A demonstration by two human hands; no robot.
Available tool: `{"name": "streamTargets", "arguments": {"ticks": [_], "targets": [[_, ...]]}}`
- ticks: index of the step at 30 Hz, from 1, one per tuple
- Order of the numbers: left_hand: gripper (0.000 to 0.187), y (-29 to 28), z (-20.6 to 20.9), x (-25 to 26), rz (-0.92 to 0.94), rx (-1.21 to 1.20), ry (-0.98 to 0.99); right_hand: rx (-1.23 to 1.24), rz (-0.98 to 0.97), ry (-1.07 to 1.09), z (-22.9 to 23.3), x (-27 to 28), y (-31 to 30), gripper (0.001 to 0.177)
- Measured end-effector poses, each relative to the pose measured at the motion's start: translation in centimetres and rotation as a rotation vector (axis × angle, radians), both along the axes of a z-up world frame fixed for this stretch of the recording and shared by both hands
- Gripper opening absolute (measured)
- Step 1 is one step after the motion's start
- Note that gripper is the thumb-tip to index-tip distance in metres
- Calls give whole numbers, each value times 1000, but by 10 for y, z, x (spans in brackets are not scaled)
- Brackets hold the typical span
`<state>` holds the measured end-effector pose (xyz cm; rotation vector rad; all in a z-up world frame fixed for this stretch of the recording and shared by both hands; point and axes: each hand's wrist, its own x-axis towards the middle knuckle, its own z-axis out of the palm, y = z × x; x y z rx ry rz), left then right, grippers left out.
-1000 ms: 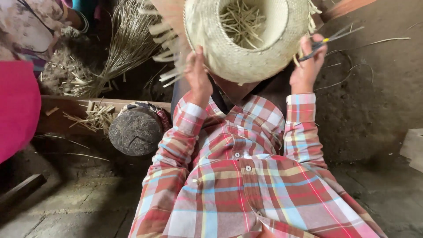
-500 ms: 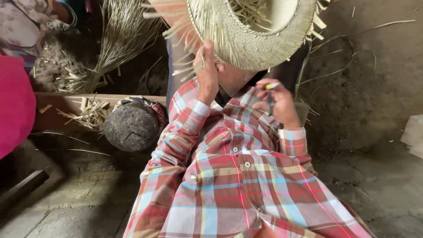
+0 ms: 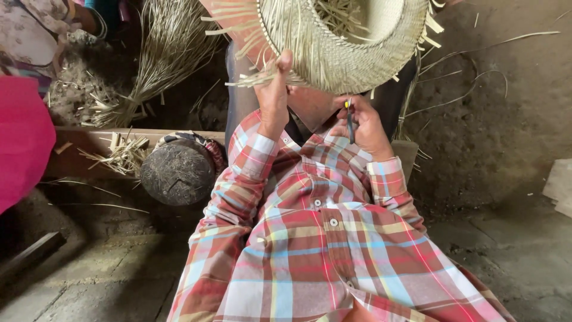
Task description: Trimming excess straw ends from the brim of a handmade woven hat using scissors to finish the product.
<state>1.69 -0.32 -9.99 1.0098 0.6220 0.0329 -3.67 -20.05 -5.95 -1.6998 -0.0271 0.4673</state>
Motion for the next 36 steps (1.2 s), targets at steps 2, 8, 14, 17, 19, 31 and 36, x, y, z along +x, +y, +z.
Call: {"name": "streamTargets", "arguments": {"ticks": [2, 8, 14, 17, 19, 31, 36], "targets": [[53, 3, 27, 3, -53, -53, 54, -24, 0, 10, 9, 3, -1, 61], [49, 1, 78, 14, -190, -69, 178, 220, 99, 395, 20, -7, -19, 53], [48, -7, 71, 20, -168, -241, 149, 309, 295, 400, 5, -10, -13, 64], [38, -10, 81, 22, -178, -248, 78, 351, 303, 341, -2, -7, -14, 59], [34, -13, 82, 20, -190, -239, 33, 386, 290, 335, -2, -8, -14, 54], [37, -16, 85, 21, -153, -225, 38, 646, 232, 342, -2, 12, -2, 38], [32, -6, 74, 19, -112, -248, 80, 430, 230, 338, -21, 10, -1, 50]]}}
